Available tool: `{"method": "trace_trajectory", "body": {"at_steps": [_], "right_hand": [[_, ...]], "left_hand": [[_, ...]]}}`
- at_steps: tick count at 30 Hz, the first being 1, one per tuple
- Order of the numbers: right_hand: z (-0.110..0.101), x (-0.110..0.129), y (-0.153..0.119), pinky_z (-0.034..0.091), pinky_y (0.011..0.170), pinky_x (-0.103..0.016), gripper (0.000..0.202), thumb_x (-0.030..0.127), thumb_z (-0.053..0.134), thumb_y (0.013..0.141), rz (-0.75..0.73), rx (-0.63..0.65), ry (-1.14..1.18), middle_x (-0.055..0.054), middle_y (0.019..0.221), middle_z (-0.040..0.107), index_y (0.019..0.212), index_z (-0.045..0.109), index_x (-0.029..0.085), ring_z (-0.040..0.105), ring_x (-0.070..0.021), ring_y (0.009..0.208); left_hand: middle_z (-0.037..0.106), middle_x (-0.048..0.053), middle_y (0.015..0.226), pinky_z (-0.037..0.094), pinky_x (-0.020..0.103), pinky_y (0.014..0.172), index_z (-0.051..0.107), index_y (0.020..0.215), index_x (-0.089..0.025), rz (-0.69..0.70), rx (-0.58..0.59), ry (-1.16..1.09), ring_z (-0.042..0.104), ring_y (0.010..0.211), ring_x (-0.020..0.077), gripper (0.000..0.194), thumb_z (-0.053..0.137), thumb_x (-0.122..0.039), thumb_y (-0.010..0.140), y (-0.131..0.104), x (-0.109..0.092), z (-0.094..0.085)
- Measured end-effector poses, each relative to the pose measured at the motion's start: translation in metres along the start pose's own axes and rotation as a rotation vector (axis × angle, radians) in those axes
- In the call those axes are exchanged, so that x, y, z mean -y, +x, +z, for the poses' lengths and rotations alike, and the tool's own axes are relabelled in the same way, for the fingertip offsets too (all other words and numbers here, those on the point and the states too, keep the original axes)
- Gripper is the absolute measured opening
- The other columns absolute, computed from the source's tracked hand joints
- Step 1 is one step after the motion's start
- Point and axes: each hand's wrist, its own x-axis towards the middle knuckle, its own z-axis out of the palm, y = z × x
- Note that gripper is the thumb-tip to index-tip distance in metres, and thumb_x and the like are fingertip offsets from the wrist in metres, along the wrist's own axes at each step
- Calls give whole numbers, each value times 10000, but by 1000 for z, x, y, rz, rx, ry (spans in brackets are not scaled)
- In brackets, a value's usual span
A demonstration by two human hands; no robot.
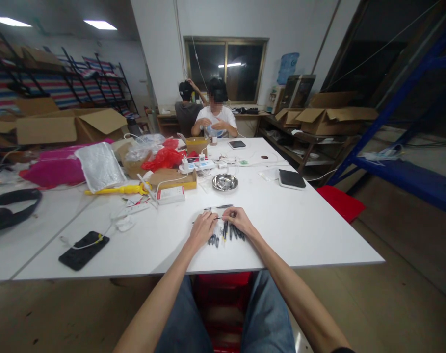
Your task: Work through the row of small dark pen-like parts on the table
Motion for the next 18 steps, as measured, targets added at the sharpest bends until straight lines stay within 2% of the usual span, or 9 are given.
{"method": "trace_trajectory", "body": {"at_steps": [5,10,13,18], "right_hand": [[6,5,5,485,703,-282,147,310,699,786,-30,6,82,-25,724,698,783,665,167,631,-173,682],[15,14,13,486,756,-286,124,299,657,834,-115,73,0,-12,752,697,818,661,176,644,-176,724],[10,20,13,471,820,-302,132,294,630,873,-160,89,-40,-27,813,710,829,677,179,646,-187,804],[-9,15,-3,425,873,-333,113,246,613,892,-93,-41,-194,-46,873,707,835,693,190,596,-210,899]], "left_hand": [[671,52,1074,442,308,899,616,1183,-253,19,42,-15,606,1026,200,315,403,-401,1006,0,-2,0],[717,44,1096,465,276,846,633,1188,-260,-110,59,-21,661,1003,193,333,386,-397,1012,0,5,4],[737,26,1061,464,262,817,642,1173,-271,-139,59,12,682,967,185,338,350,-353,1023,-2,9,5],[749,17,1007,452,256,771,628,1149,-274,-164,40,90,699,918,183,362,294,-354,1035,-3,7,4]]}}
